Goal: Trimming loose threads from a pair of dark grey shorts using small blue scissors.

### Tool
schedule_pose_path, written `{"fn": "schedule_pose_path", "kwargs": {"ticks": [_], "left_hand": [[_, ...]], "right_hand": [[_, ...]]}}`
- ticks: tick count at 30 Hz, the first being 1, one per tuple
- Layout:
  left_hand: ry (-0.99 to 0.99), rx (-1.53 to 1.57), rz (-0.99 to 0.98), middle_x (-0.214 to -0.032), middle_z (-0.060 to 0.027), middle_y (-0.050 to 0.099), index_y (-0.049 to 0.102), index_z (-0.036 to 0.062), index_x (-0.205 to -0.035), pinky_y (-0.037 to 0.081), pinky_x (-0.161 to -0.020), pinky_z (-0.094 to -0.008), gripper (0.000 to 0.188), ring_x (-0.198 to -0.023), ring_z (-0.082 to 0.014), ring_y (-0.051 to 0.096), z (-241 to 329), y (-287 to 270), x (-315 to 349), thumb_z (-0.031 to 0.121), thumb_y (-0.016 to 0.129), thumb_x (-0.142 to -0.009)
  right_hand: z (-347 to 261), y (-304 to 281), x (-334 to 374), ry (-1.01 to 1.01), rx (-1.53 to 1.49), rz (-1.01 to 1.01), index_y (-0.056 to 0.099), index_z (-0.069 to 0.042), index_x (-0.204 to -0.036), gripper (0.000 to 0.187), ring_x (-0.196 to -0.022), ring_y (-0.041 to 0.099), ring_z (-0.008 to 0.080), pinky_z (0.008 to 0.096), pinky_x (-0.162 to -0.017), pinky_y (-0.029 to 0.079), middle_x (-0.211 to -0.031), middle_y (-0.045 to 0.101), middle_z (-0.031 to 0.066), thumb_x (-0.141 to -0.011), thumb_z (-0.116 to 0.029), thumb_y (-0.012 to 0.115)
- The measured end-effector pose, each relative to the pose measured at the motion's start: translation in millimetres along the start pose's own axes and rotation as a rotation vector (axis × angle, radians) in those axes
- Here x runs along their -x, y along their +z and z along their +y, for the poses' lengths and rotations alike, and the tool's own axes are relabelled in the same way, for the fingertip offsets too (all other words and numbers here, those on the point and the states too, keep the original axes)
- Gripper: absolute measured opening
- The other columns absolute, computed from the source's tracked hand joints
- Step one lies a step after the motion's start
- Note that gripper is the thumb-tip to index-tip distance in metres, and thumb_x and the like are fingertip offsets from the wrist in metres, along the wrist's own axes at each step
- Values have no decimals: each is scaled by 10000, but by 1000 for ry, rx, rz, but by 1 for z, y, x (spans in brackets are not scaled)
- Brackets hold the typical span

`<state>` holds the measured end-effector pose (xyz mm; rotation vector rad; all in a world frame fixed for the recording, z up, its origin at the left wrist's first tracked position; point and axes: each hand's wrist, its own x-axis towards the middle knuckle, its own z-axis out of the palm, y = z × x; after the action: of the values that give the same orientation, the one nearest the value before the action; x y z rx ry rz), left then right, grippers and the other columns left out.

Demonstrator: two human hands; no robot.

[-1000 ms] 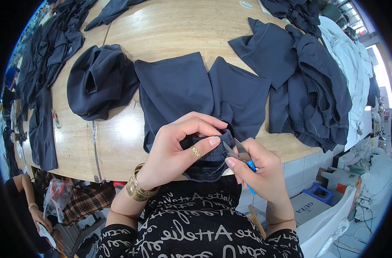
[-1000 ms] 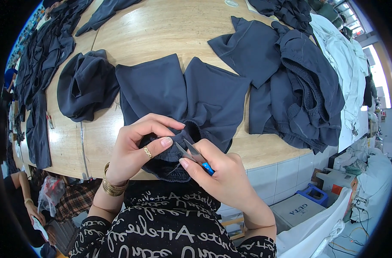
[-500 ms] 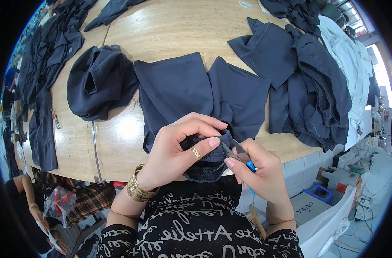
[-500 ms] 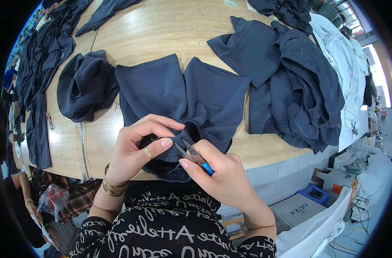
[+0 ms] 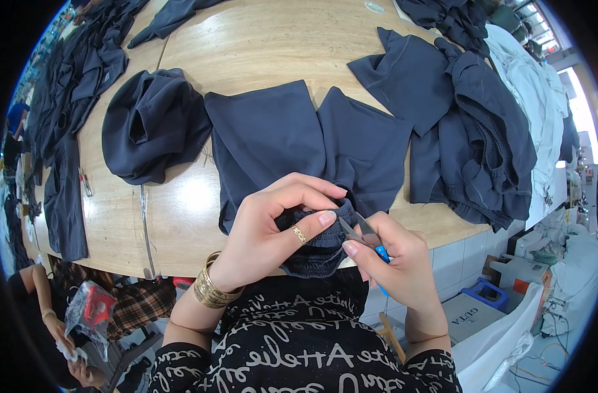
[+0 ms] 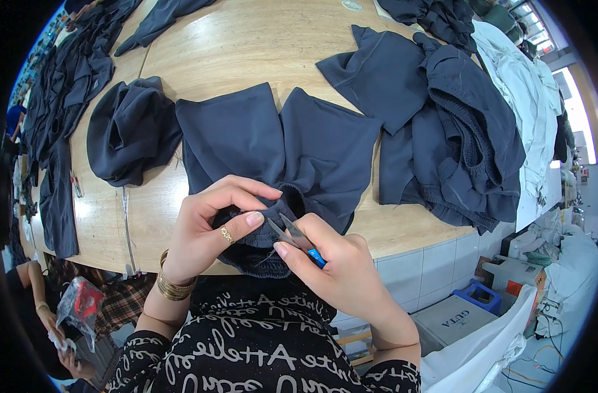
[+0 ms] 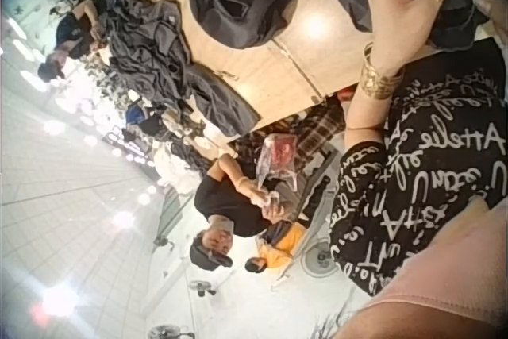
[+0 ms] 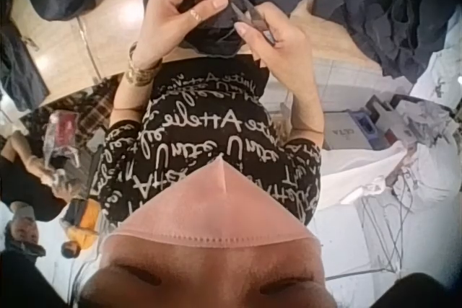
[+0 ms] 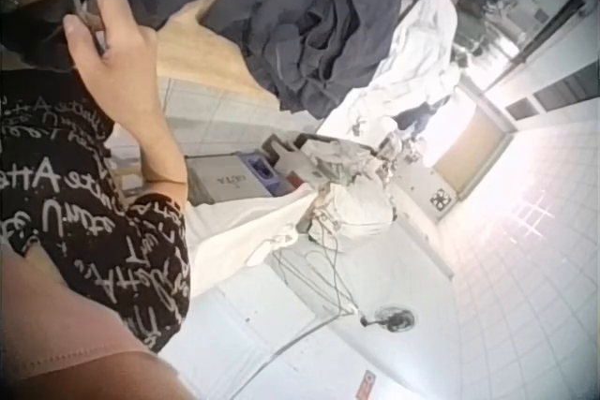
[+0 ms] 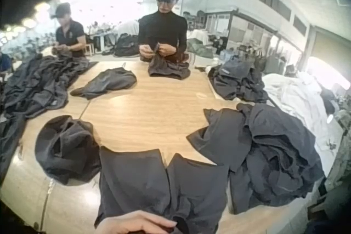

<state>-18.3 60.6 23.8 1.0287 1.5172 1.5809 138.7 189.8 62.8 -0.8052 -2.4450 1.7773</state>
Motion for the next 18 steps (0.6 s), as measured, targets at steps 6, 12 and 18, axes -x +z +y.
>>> {"fn": "schedule_pose_path", "kwargs": {"ticks": [6,12,18], "left_hand": [[5,-9,-2,-1104,-98,650,656,-2,-965,473,-843,-270,116,-975,-148,612,1,0,-1,69,645,-873],[9,-14,2,-1103,-100,650,654,-5,-963,473,-857,-276,113,-983,-154,613,1,-1,-1,68,637,-878],[0,7,10,-1103,-102,650,656,-6,-956,473,-859,-279,108,-987,-156,612,0,-2,0,68,633,-881]], "right_hand": [[2,1,0,13,-43,14,588,-32,-922,139,-542,560,91,243,-500,413,-672,625,44,-866,-126,673],[8,4,-3,-36,-50,25,592,-29,-899,131,-562,551,61,233,-508,414,-670,617,28,-859,-115,683],[11,5,-6,-78,-111,23,590,-26,-880,120,-536,536,42,215,-480,395,-635,598,10,-867,-107,677]]}}
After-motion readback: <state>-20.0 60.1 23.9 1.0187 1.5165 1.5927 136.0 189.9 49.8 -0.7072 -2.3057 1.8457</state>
